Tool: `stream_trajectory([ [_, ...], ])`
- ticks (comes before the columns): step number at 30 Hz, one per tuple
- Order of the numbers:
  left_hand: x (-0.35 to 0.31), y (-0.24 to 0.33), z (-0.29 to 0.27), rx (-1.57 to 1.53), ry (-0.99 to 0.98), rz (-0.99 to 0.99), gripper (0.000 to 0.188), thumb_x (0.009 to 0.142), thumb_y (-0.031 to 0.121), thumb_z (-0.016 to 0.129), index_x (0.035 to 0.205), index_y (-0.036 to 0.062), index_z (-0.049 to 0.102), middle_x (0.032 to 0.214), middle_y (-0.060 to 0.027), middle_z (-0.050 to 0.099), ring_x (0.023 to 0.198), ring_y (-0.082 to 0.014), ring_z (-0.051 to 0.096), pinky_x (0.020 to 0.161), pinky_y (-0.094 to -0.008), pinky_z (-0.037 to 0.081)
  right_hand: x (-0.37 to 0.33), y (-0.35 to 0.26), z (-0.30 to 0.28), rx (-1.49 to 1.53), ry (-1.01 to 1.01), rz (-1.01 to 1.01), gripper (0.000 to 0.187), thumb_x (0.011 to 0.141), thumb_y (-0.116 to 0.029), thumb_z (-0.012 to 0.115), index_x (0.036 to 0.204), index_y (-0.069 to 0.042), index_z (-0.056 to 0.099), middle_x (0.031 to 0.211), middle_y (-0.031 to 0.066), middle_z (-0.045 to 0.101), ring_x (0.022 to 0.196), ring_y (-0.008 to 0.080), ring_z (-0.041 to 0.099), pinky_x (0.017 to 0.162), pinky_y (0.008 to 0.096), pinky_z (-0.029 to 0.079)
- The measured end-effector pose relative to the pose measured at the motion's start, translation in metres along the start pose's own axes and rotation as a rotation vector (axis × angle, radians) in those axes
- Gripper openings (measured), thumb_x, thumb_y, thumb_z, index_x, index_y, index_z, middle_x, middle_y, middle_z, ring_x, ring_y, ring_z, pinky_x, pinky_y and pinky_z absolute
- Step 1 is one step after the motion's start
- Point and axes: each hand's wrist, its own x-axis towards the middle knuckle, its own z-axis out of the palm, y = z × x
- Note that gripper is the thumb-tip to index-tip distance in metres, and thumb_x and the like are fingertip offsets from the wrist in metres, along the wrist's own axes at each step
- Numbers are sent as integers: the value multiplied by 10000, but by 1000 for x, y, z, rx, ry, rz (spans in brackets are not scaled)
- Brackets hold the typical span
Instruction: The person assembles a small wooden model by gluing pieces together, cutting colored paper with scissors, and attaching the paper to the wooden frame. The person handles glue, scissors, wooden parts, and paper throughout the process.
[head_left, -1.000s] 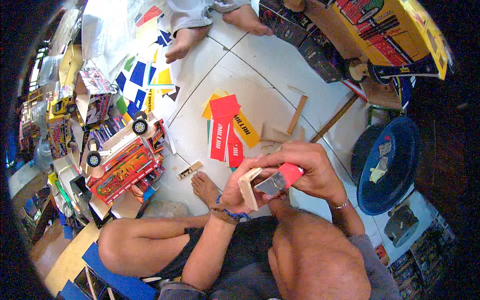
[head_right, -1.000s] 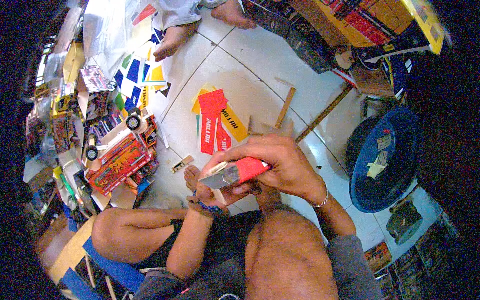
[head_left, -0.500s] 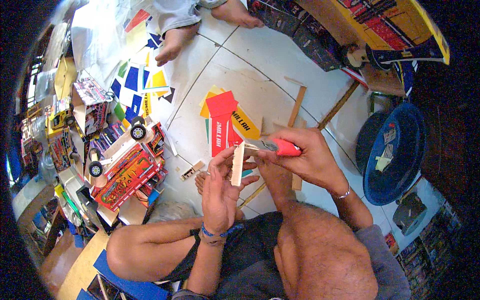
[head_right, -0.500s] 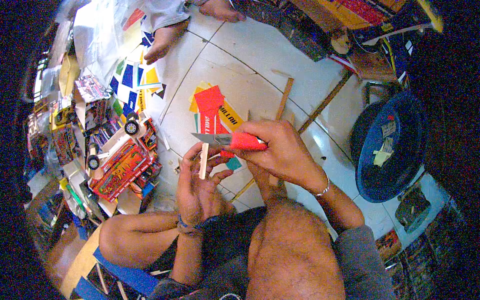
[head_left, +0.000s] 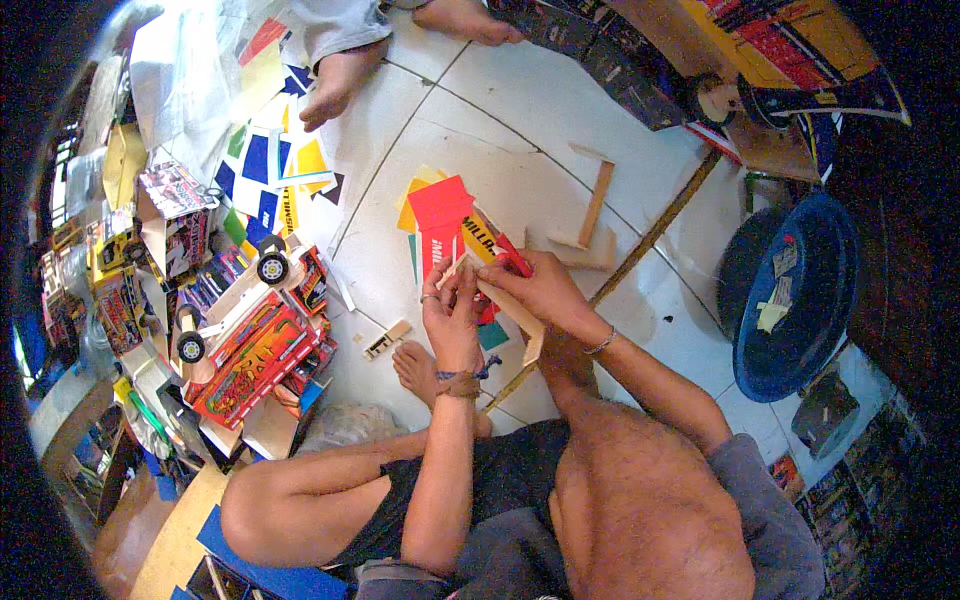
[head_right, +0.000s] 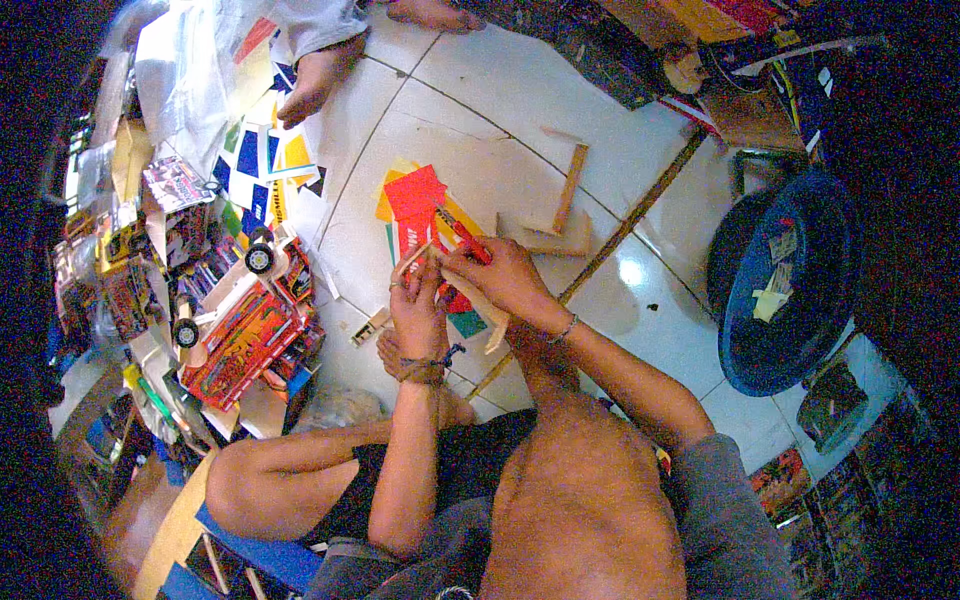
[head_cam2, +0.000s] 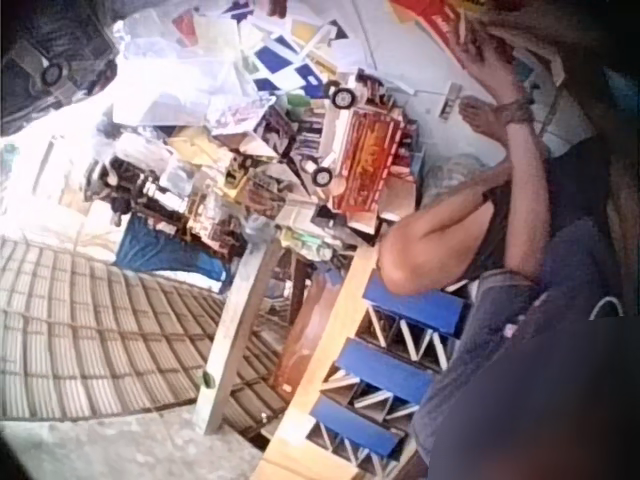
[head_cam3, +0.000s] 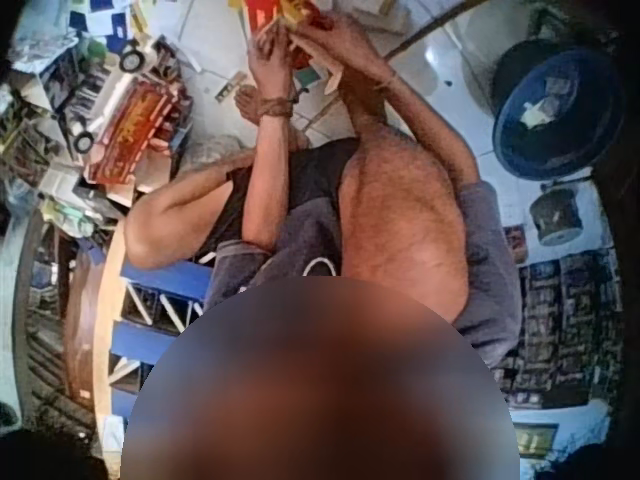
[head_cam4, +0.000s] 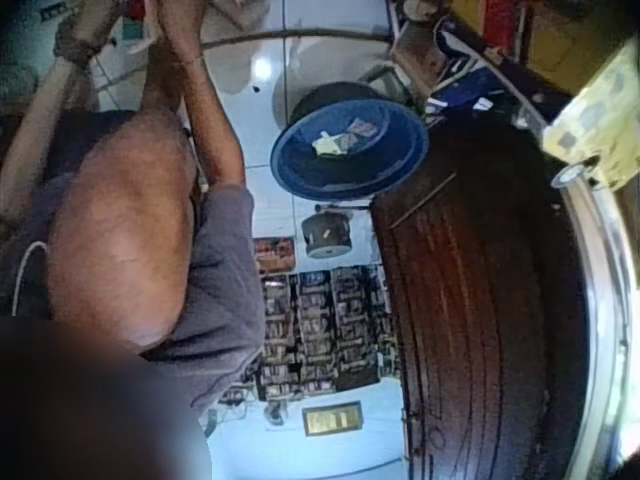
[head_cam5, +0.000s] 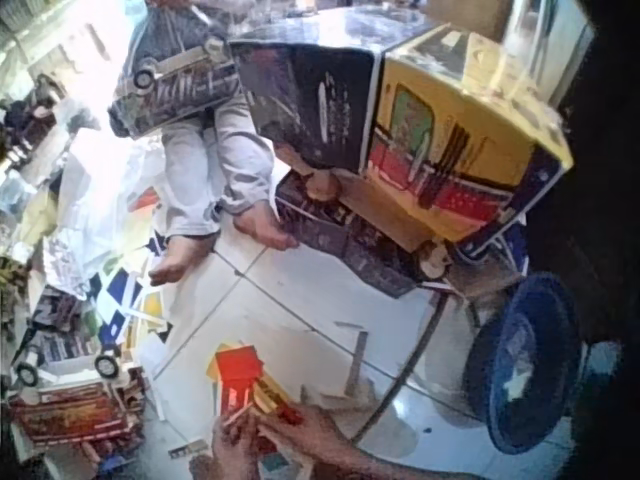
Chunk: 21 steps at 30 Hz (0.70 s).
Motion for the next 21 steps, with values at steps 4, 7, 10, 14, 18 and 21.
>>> stream_trajectory([
  [4, 30, -6, 8, 106, -23, 35, 370, 980, 126, 670, 1322, 52, 550, 1167, -97, 681, 987, -147, 663, 777, -272, 566, 7, 9, -10, 74, 135, -20, 377, 935, -392, 693, 1058, -37, 716, 922, 163, 736, 824, 253, 716, 742, 401, 553],
  [7, 73, 5, 28, 276, -70, 246, 408, 961, 157, 698, 1324, 46, 548, 1136, -98, 699, 969, -160, 679, 788, -278, 556, 21, 13, -31, 80, 290, -1, 335, 993, -351, 624, 1108, -36, 641, 910, 185, 704, 838, 318, 699, 723, 434, 542],
  [10, 119, 20, 48, 411, -131, 320, 433, 933, 140, 718, 1327, 70, 552, 1091, -111, 721, 938, -159, 687, 795, -280, 551, 34, 18, -47, -20, 410, 12, 295, 1027, -326, 565, 1082, -37, 561, 793, 176, 655, 752, 383, 667, 672, 483, 516],
  [14, 167, 33, 55, 505, -328, 416, 400, 920, 99, 702, 1306, 98, 594, 989, -119, 756, 854, -150, 706, 759, -273, 548, 19, 30, -34, 125, 277, -106, 332, 1055, -332, 511, 1126, -22, 604, 828, 99, 706, 754, 211, 686, 720, 370, 525],
  [18, 177, 27, 46, 608, -352, 385, 366, 909, 154, 732, 1253, 79, 630, 980, -118, 759, 855, -152, 706, 782, -283, 556, -10, 43, -18, 104, 117, 44, 375, 1056, -333, 508, 1210, -6, 607, 993, 143, 732, 924, 232, 704, 816, 366, 533],
  [21, 172, 20, 41, 616, -325, 279, 343, 922, 101, 708, 1252, 74, 622, 1071, -118, 743, 913, -150, 692, 780, -279, 556, -26, 52, -18, -157, 104, 159, 420, 1057, -343, 504, 1304, -13, 583, 1090, 189, 712, 986, 256, 694, 843, 378, 535],
])
